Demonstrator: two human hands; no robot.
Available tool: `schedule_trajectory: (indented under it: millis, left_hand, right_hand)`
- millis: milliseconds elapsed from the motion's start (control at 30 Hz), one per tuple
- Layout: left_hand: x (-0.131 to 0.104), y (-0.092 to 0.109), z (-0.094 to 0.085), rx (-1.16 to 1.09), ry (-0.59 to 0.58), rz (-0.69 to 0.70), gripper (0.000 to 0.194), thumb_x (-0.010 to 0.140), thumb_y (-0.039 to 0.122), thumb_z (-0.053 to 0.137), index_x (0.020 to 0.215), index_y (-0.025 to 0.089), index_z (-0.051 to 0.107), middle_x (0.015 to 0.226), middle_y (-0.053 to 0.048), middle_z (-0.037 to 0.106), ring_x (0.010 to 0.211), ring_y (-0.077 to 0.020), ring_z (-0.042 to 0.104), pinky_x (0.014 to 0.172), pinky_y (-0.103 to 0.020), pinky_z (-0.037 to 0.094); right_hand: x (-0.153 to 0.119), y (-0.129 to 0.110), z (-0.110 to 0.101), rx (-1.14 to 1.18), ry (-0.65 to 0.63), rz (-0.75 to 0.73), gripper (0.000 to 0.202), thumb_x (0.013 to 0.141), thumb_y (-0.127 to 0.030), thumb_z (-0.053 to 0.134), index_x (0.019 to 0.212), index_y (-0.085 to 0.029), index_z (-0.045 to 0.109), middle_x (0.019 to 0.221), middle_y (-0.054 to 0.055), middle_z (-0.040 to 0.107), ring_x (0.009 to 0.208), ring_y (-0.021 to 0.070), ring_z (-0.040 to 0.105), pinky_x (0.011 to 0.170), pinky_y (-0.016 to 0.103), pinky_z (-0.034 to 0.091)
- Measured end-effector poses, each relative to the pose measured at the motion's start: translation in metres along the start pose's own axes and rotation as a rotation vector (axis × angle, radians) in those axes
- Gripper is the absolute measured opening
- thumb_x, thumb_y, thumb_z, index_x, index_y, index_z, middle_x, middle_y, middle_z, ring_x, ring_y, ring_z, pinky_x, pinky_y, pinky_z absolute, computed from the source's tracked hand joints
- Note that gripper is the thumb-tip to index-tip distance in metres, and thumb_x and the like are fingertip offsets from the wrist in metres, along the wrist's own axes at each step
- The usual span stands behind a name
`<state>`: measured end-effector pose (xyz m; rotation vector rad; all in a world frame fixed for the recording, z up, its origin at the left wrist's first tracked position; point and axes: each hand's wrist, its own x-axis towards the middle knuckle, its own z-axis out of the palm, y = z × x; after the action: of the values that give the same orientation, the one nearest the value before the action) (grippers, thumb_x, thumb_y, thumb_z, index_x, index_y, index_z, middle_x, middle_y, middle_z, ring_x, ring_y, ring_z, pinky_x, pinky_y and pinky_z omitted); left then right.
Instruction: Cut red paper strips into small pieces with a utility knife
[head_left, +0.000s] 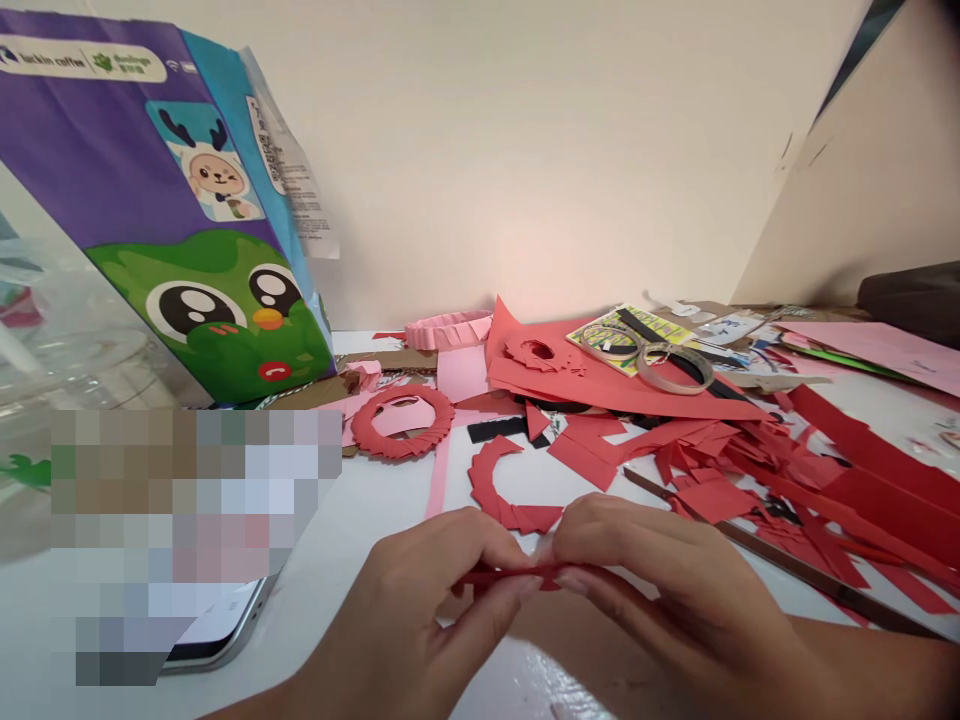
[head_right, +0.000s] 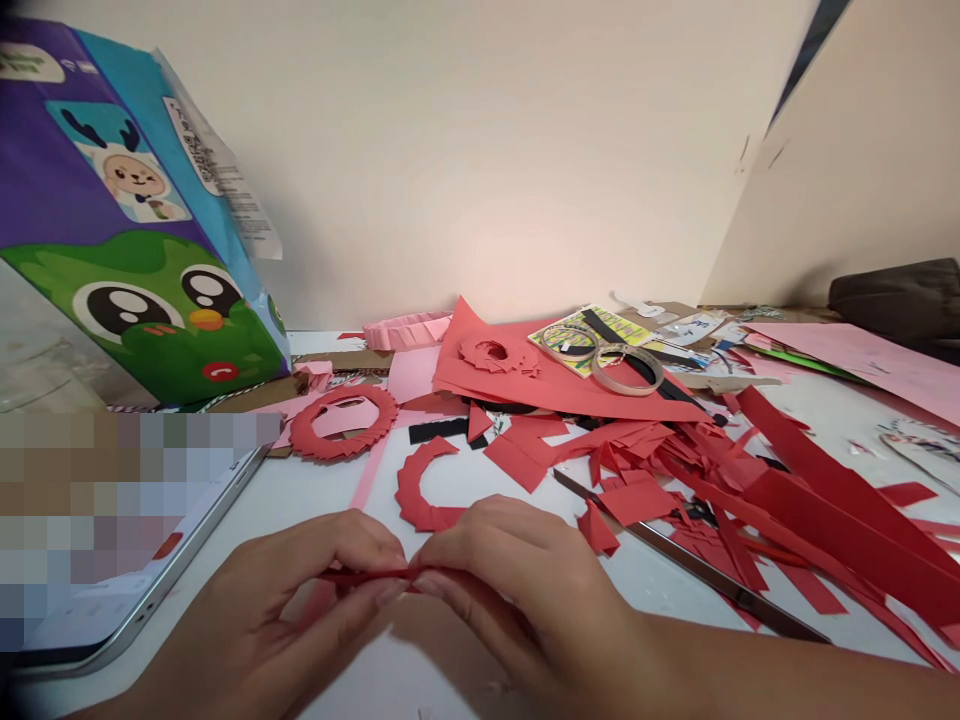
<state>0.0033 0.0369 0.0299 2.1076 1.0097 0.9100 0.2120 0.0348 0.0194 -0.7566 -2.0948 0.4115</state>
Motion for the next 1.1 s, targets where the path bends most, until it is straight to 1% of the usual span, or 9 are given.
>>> schedule_trajectory:
  millis: [100, 167, 267, 433, 533, 633, 833, 967, 1100]
  left_hand:
    - [-0.0001, -0.0017, -0.0004, 0.034, 0.039, 0.107, 0.013, 0.091, 0.016, 0.058, 0.084, 0.025, 0.064, 0.076, 0.006, 0.071, 0.066, -0.0103, 0.066, 0.061, -0.015, 0.049]
    - [0.0002, -0.0018, -0.0010, 0.040, 0.057, 0.136, 0.013, 0.091, 0.015, 0.058, 0.085, 0.025, 0.064, 0.077, 0.006, 0.070, 0.067, -0.0095, 0.066, 0.063, -0.014, 0.049]
    - [0.0015, -0.0014, -0.0015, 0.049, 0.059, 0.144, 0.013, 0.090, 0.014, 0.060, 0.086, 0.025, 0.064, 0.077, 0.007, 0.070, 0.067, -0.0077, 0.066, 0.063, -0.011, 0.049]
    - [0.0033, -0.0014, -0.0004, 0.066, 0.062, 0.170, 0.014, 0.090, 0.013, 0.060, 0.090, 0.026, 0.066, 0.078, 0.007, 0.072, 0.065, -0.0068, 0.065, 0.061, -0.010, 0.047]
    - [0.0022, -0.0015, 0.0003, 0.047, 0.059, 0.178, 0.015, 0.090, 0.013, 0.059, 0.092, 0.027, 0.066, 0.082, 0.007, 0.073, 0.065, -0.0065, 0.065, 0.060, -0.009, 0.047]
    - [0.0010, -0.0019, 0.0002, 0.036, 0.051, 0.160, 0.014, 0.091, 0.014, 0.059, 0.091, 0.027, 0.065, 0.081, 0.007, 0.073, 0.063, -0.0062, 0.064, 0.058, -0.009, 0.047]
    - [-0.0009, -0.0040, 0.0000, 0.043, 0.055, 0.157, 0.013, 0.090, 0.014, 0.058, 0.092, 0.026, 0.062, 0.080, 0.007, 0.071, 0.068, -0.0082, 0.067, 0.064, -0.013, 0.050]
    - [-0.0014, -0.0038, -0.0001, 0.058, 0.045, 0.171, 0.013, 0.091, 0.013, 0.055, 0.086, 0.025, 0.059, 0.080, 0.006, 0.069, 0.068, -0.0096, 0.066, 0.063, -0.016, 0.050]
    - [-0.0007, -0.0030, -0.0005, 0.041, 0.038, 0.170, 0.015, 0.092, 0.012, 0.053, 0.086, 0.024, 0.060, 0.080, 0.005, 0.070, 0.069, -0.0105, 0.066, 0.064, -0.017, 0.051]
  right_hand:
    - [0.0002, -0.0004, -0.0007, -0.021, 0.030, 0.013, 0.004, 0.092, -0.021, 0.065, 0.096, -0.020, 0.066, 0.081, 0.002, 0.075, 0.072, 0.0111, 0.070, 0.069, 0.016, 0.055]
    - [-0.0003, -0.0008, -0.0012, -0.019, 0.027, 0.018, 0.003, 0.092, -0.022, 0.065, 0.091, -0.019, 0.066, 0.077, 0.002, 0.074, 0.069, 0.0115, 0.069, 0.066, 0.017, 0.055]
    - [-0.0011, -0.0015, -0.0016, -0.001, 0.008, 0.001, 0.006, 0.093, -0.018, 0.063, 0.087, -0.018, 0.066, 0.072, 0.002, 0.072, 0.064, 0.0115, 0.067, 0.061, 0.017, 0.054]
    - [0.0005, -0.0033, -0.0032, 0.019, 0.015, 0.012, 0.007, 0.092, -0.012, 0.061, 0.088, -0.017, 0.065, 0.074, 0.003, 0.072, 0.066, 0.0121, 0.066, 0.063, 0.019, 0.054]
    - [0.0020, -0.0045, -0.0046, 0.019, -0.018, 0.015, 0.009, 0.092, -0.012, 0.060, 0.089, -0.016, 0.067, 0.075, 0.004, 0.072, 0.067, 0.0115, 0.066, 0.062, 0.017, 0.054]
    - [0.0023, -0.0046, -0.0041, 0.019, -0.034, 0.009, 0.009, 0.092, -0.011, 0.059, 0.091, -0.015, 0.067, 0.075, 0.005, 0.072, 0.067, 0.0118, 0.066, 0.063, 0.017, 0.054]
    - [0.0019, -0.0052, -0.0022, 0.005, -0.021, -0.028, 0.012, 0.093, -0.009, 0.057, 0.094, -0.017, 0.066, 0.076, 0.005, 0.074, 0.066, 0.0120, 0.068, 0.063, 0.016, 0.054]
    - [0.0035, -0.0073, -0.0047, -0.048, -0.045, -0.044, 0.015, 0.095, -0.011, 0.054, 0.093, -0.017, 0.067, 0.078, 0.006, 0.076, 0.068, 0.0129, 0.070, 0.065, 0.017, 0.056]
    - [0.0055, -0.0087, -0.0067, -0.069, -0.037, -0.009, 0.017, 0.097, -0.015, 0.052, 0.090, -0.018, 0.067, 0.079, 0.005, 0.077, 0.067, 0.0128, 0.071, 0.062, 0.017, 0.056]
